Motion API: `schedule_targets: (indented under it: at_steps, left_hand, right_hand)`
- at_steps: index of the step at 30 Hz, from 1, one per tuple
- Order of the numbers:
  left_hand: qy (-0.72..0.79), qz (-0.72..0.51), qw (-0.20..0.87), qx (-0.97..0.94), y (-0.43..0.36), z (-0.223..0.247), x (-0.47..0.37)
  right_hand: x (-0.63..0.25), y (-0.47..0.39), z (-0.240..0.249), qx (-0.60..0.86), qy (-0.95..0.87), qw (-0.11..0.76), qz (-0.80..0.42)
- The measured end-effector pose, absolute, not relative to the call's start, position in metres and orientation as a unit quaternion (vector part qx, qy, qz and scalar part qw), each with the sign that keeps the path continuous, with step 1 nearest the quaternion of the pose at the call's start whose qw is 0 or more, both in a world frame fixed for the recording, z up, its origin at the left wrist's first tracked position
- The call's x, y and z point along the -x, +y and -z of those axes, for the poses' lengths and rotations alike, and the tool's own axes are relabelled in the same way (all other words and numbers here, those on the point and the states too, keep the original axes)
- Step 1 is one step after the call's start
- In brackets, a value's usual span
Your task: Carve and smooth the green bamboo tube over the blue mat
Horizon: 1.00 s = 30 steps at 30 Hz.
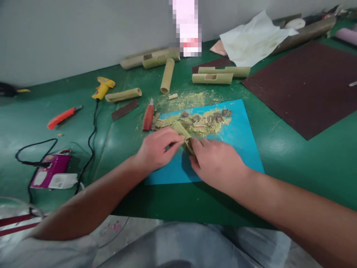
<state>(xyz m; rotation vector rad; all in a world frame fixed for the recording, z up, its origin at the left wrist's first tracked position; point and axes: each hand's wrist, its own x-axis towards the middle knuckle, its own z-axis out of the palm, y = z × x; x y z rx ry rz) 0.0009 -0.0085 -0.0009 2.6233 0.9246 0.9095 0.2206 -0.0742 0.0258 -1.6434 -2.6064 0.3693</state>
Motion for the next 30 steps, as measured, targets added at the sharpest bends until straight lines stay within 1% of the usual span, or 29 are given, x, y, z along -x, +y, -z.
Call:
schedule_targets:
  at_steps: [5,15,18,22,25,30]
  left_hand:
    - [0.322,-0.317,0.089,-0.887,-0.0076,0.0008,-0.0016]
    - [0.32,-0.304,0.125,-0.889,-0.0138,0.0028,-0.003]
    - [0.335,-0.316,0.112,-0.881,-0.0118,0.0028,-0.0021]
    - [0.31,-0.306,0.104,-0.894,-0.0124,0.0027,-0.0027]
    - [0.319,-0.318,0.093,-0.888,-0.0131,0.0027,-0.003]
    - [0.31,-0.3,0.113,-0.895,-0.0137,0.0009,-0.0042]
  right_hand:
    - [-0.2201,-0.0735,-0.0279,0.533,-0.837,0.012,-0.125]
    - [-0.2199,-0.074,-0.0276,0.53,-0.838,0.015,-0.126]
    - [-0.2197,-0.0743,-0.0271,0.534,-0.836,0.012,-0.128]
    - [-0.2195,-0.0736,-0.0273,0.532,-0.836,0.008,-0.132]
    - [-0.2197,-0.0735,-0.028,0.536,-0.835,0.012,-0.128]
    - [-0.2196,-0.0743,-0.0283,0.528,-0.839,0.017,-0.128]
